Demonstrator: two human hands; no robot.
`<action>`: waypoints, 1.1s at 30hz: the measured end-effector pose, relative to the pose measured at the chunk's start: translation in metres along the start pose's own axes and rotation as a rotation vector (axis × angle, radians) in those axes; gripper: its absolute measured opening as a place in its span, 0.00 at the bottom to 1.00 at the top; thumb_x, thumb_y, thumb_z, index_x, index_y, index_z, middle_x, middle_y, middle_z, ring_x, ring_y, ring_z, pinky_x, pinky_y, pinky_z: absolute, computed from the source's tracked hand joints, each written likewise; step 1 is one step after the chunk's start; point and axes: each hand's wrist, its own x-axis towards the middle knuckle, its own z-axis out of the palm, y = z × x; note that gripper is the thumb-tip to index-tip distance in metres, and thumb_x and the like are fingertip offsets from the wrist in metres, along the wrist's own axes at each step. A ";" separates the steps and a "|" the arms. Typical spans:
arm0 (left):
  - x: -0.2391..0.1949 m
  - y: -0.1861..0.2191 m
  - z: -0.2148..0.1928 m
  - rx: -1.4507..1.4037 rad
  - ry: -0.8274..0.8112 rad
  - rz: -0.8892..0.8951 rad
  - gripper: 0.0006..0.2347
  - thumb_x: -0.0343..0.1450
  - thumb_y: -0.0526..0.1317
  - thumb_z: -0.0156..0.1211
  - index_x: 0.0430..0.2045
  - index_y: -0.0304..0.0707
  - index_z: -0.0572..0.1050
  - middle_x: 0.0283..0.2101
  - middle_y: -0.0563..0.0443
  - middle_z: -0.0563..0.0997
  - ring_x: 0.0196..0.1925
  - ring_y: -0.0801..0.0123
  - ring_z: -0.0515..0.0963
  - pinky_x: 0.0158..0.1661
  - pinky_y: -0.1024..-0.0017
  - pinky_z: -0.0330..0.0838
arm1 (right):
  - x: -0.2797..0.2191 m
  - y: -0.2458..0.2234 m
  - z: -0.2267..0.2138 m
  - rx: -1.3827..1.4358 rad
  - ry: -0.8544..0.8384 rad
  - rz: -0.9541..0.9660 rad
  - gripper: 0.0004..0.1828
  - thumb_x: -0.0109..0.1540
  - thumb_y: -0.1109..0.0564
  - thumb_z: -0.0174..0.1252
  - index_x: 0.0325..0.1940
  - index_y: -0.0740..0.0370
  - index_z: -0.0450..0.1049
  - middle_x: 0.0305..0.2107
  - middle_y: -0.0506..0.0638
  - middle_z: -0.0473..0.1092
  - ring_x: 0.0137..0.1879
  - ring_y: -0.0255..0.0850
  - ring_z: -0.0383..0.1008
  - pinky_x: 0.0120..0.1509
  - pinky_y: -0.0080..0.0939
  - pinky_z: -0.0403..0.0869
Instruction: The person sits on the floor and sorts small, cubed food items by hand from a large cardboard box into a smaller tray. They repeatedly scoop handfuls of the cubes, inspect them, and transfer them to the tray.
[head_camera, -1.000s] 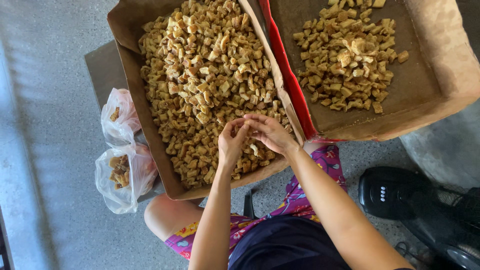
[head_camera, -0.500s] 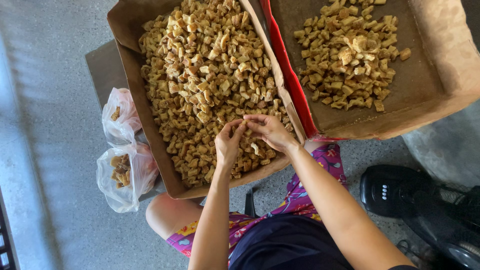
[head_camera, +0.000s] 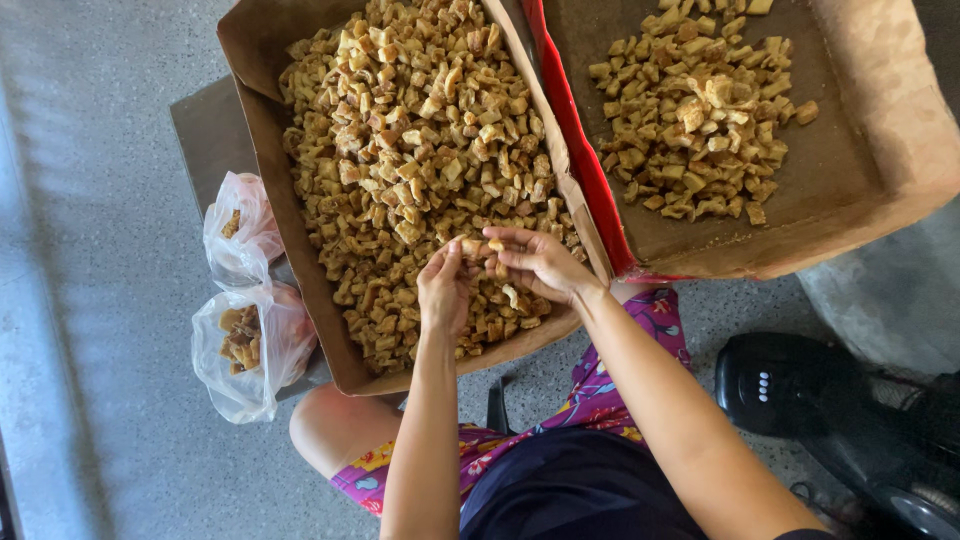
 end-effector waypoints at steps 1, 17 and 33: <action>0.000 -0.002 -0.002 -0.054 0.006 -0.025 0.14 0.78 0.37 0.52 0.55 0.25 0.73 0.42 0.46 0.81 0.38 0.71 0.79 0.40 0.74 0.78 | -0.005 -0.001 0.005 0.022 -0.004 0.015 0.27 0.65 0.66 0.53 0.70 0.64 0.64 0.52 0.59 0.74 0.52 0.42 0.78 0.58 0.41 0.79; -0.019 0.030 0.065 0.998 -0.015 0.024 0.15 0.73 0.48 0.55 0.45 0.36 0.75 0.31 0.46 0.83 0.22 0.72 0.78 0.22 0.71 0.75 | 0.005 0.011 -0.007 0.140 -0.010 -0.006 0.23 0.70 0.61 0.56 0.70 0.67 0.65 0.48 0.57 0.73 0.47 0.40 0.74 0.50 0.35 0.77; -0.021 0.034 0.089 1.222 -0.269 0.275 0.15 0.77 0.45 0.49 0.49 0.33 0.77 0.44 0.40 0.83 0.31 0.64 0.86 0.31 0.66 0.82 | 0.026 0.024 -0.009 0.597 0.069 0.020 0.25 0.69 0.37 0.57 0.52 0.62 0.76 0.37 0.53 0.77 0.38 0.42 0.75 0.45 0.45 0.77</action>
